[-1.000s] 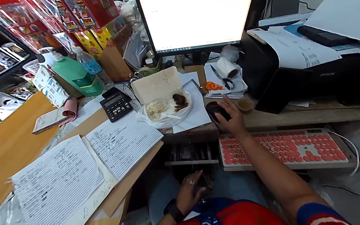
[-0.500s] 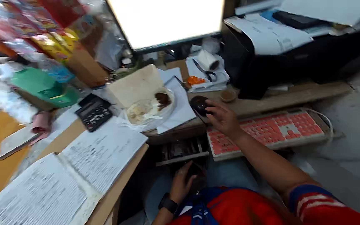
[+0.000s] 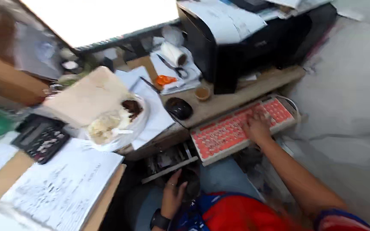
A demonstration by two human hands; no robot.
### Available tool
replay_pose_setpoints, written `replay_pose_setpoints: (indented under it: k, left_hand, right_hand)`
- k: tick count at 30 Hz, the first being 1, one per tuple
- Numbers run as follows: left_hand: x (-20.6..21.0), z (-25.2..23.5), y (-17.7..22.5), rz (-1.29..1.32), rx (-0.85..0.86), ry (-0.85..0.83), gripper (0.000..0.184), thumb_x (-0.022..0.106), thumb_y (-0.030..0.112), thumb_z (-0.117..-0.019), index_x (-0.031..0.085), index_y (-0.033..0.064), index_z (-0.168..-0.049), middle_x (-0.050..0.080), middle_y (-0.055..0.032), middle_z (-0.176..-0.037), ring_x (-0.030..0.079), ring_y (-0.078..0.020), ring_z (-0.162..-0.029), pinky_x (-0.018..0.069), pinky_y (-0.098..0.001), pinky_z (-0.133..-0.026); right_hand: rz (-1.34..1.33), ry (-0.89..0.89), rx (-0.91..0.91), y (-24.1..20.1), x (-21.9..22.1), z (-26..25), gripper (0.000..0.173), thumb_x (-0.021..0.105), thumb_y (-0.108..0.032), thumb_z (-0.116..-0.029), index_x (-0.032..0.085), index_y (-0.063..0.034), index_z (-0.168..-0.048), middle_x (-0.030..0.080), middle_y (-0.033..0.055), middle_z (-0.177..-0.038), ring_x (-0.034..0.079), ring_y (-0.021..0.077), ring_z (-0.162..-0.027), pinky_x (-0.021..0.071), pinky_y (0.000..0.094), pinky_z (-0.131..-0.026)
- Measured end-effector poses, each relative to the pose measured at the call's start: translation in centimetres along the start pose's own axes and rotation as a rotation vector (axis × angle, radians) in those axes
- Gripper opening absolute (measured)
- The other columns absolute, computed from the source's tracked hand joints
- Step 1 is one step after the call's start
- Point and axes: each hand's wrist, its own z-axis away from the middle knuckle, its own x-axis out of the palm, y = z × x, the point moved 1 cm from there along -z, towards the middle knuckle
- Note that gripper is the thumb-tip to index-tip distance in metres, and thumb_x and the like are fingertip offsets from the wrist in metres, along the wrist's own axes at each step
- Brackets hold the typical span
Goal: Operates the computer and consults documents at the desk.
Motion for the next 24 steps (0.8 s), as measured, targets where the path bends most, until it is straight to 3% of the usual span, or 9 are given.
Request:
replay_pose_setpoints:
  k: [5,10,16,19,21,23,24]
  left_hand:
    - [-0.3,1.3,-1.3,0.023,-0.093,0.018,0.045,0.068,0.008,-0.0938,0.060,-0.0118,-0.134,0.063,-0.0292,-0.134,0.060,-0.0443,-0.127,0.0433,-0.0539,-0.112]
    - [-1.2,2.4,-2.3,0.000,-0.188,-0.031,0.047,0.066,0.010,-0.0969,0.057,-0.0095,-0.138,0.060,-0.0287,-0.139,0.058,-0.0430,-0.131,0.0408,-0.0536,-0.115]
    - [-3.3,3.6,-3.8,-0.031,-0.308,0.029,0.047,0.066,0.014,-0.0982,0.057,-0.0079,-0.139,0.060,-0.0282,-0.139,0.057,-0.0431,-0.132,0.0394,-0.0543,-0.116]
    - [-4.2,4.0,-4.7,-0.021,-0.397,-0.022,0.050,0.064,0.016,-0.1004,0.053,-0.0072,-0.144,0.056,-0.0289,-0.144,0.053,-0.0440,-0.136,0.0366,-0.0543,-0.118]
    - [-4.2,4.2,-5.2,-0.018,-0.362,-0.018,0.051,0.063,0.017,-0.1011,0.052,-0.0078,-0.144,0.055,-0.0303,-0.144,0.053,-0.0454,-0.135,0.0364,-0.0549,-0.118]
    - [-3.7,4.4,-5.1,-0.103,-0.258,0.028,0.048,0.062,0.019,-0.1016,0.056,-0.0097,-0.140,0.060,-0.0313,-0.137,0.059,-0.0457,-0.128,0.0419,-0.0538,-0.114]
    - [-4.3,3.9,-2.9,-0.198,-0.267,-0.003,0.046,0.058,0.019,-0.1033,0.057,-0.0103,-0.138,0.062,-0.0295,-0.134,0.061,-0.0423,-0.126,0.0439,-0.0491,-0.113]
  right_hand:
    - [-0.016,0.048,-0.027,-0.6,0.0,-0.5,0.047,0.054,-0.032,-0.1066,0.065,0.0070,-0.131,0.037,0.0301,-0.159,0.021,0.0540,-0.151,0.0067,0.0763,-0.117]
    - [-0.029,0.090,-0.071,-0.7,0.2,-0.6,0.049,0.055,-0.034,-0.1059,0.068,0.0091,-0.125,0.040,0.0318,-0.156,0.021,0.0561,-0.151,0.0048,0.0784,-0.115]
    - [-0.030,0.105,-0.089,-0.1,0.8,-0.7,0.053,0.052,-0.037,-0.1066,0.067,0.0108,-0.124,0.037,0.0328,-0.158,0.017,0.0574,-0.151,0.0029,0.0797,-0.114]
    - [-0.036,0.094,-0.072,-0.1,0.8,-0.8,0.053,0.051,-0.037,-0.1070,0.067,0.0108,-0.124,0.035,0.0324,-0.159,0.015,0.0565,-0.152,0.0016,0.0791,-0.115]
    - [-0.025,0.076,-0.052,-0.2,0.7,-0.9,0.052,0.050,-0.037,-0.1076,0.067,0.0095,-0.126,0.033,0.0308,-0.160,0.013,0.0546,-0.153,0.0009,0.0772,-0.116]
    - [-0.018,0.085,-0.059,-0.1,0.8,-0.9,0.053,0.050,-0.037,-0.1075,0.067,0.0100,-0.125,0.034,0.0308,-0.160,0.014,0.0551,-0.153,0.0019,0.0776,-0.116]
    - [-0.017,0.091,-0.062,-0.1,0.8,-0.8,0.053,0.050,-0.037,-0.1077,0.067,0.0102,-0.124,0.035,0.0307,-0.160,0.015,0.0549,-0.153,0.0022,0.0776,-0.116]
